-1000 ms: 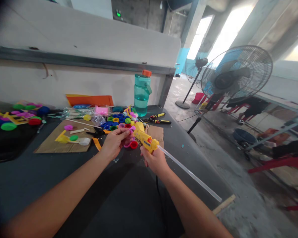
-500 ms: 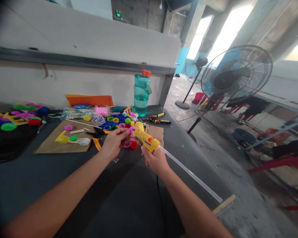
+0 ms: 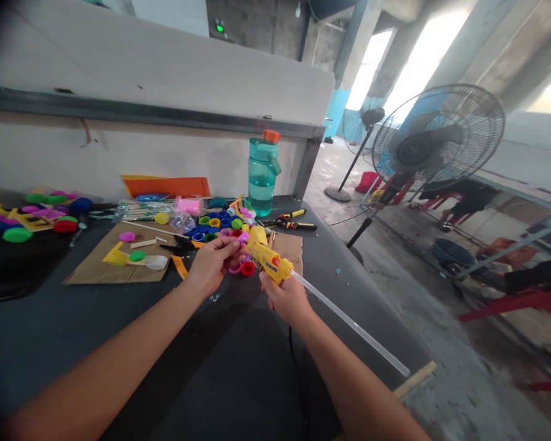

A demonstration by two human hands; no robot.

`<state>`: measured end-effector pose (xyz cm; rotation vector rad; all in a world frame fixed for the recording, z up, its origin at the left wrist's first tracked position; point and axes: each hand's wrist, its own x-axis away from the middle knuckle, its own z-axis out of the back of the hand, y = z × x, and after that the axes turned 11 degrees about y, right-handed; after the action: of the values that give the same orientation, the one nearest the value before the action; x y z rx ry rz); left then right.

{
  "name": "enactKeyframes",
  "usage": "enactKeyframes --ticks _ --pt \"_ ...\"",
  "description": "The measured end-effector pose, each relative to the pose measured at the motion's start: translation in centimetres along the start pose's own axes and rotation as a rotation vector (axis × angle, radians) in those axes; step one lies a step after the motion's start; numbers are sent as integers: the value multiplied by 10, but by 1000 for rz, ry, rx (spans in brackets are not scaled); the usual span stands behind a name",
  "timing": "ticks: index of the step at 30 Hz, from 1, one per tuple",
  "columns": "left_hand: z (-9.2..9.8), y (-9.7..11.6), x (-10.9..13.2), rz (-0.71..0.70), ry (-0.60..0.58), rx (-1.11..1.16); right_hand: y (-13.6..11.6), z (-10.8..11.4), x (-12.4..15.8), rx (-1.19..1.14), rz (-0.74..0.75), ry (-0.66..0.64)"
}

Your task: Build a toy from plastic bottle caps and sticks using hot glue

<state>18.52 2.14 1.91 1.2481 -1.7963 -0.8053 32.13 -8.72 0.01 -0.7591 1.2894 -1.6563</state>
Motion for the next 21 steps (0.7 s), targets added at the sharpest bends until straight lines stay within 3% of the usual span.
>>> enactKeyframes --ticks 21 --pt "3 -5 -3 -47 -17 -71 -7 2 0 -54 -29 36"
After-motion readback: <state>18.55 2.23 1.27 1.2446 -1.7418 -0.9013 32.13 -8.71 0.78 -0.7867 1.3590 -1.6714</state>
